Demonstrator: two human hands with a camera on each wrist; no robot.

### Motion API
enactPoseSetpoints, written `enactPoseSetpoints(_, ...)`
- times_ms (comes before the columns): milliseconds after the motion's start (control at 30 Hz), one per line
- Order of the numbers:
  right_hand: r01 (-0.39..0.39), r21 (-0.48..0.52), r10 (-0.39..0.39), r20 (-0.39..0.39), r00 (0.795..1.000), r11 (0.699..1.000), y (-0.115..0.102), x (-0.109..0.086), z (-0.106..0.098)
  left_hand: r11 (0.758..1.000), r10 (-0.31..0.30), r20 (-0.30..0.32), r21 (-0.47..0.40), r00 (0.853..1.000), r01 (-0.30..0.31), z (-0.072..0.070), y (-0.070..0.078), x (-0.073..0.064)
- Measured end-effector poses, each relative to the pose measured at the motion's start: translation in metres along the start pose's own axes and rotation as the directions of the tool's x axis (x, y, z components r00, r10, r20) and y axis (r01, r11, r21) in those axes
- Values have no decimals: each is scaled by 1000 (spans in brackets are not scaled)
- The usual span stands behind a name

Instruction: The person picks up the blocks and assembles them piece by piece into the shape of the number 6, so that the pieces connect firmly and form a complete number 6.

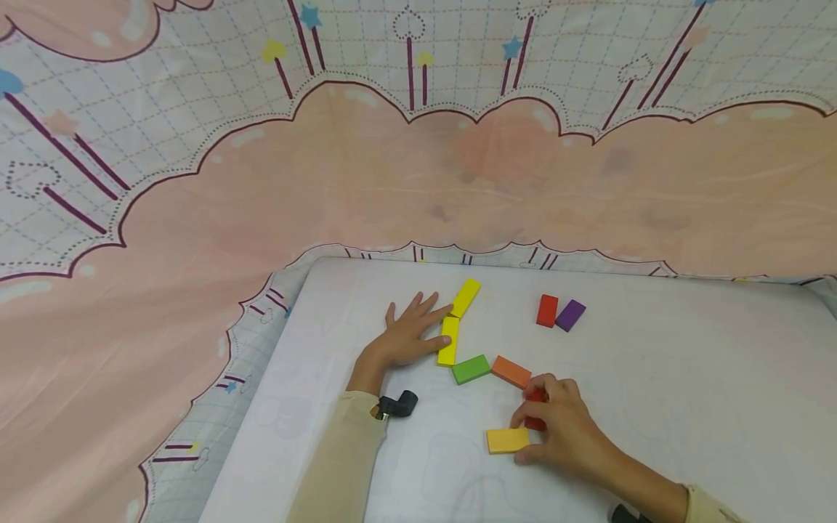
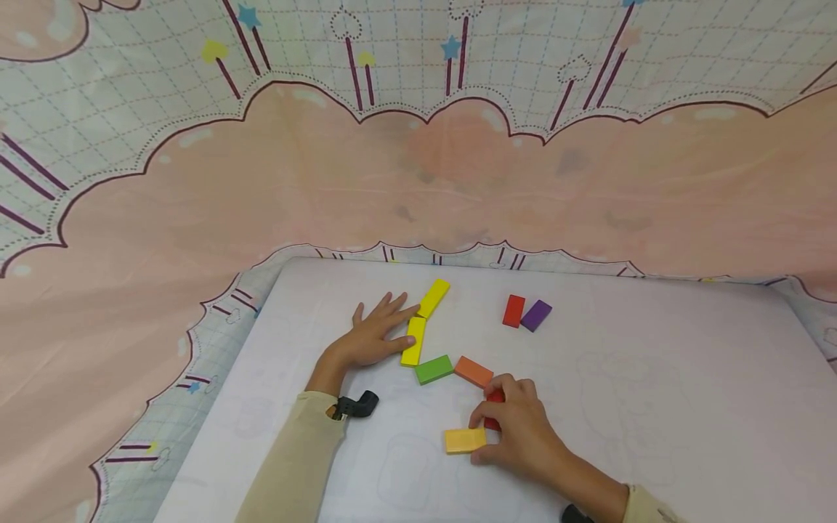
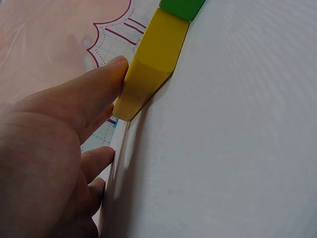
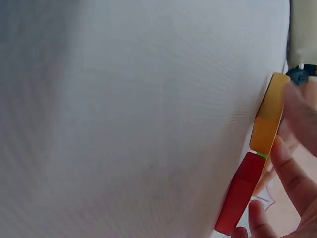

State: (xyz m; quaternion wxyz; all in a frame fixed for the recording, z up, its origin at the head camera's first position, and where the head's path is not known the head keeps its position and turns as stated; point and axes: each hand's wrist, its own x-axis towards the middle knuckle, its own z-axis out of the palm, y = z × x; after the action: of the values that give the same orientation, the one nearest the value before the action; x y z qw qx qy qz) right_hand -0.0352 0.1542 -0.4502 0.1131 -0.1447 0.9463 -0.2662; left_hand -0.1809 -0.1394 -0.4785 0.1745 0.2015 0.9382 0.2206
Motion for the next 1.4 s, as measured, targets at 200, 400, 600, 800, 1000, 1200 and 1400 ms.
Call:
enactPoseSetpoints(200,-15,-39,12,-81,997,999,2,0,-2,1000,7,-8,0,1000,-7,1,0,0)
enactPoseSetpoints(400,-6,-89,-2,-94,996,996,4,-1,-3,1000,3,-13,6,1000,-3,1,0,0)
enactPoseSetpoints(600,-18,-118,6,-99,995,993,4,-1,-1,1000,10,-16,3,1000,-10,0,-1,0)
enactPoseSetpoints(800,-16,-120,3,-105,995,993,4,1,0,1000,13,-17,5,1000,-13,0,-1,0)
enactPoseSetpoints(1000,-25,-100,17,-85,996,995,3,1,-1,1000,12,-20,3,1000,-12,1,-1,0)
enactPoseSetpoints(1200,-29,-97,22,-71,997,995,4,2,-1,1000,10,-23,5,1000,-10,1,-2,1)
enactPoseSetpoints(1400,-41,-94,35,-57,998,995,4,3,-2,1000,7,-21,3,1000,-7,1,-1,1)
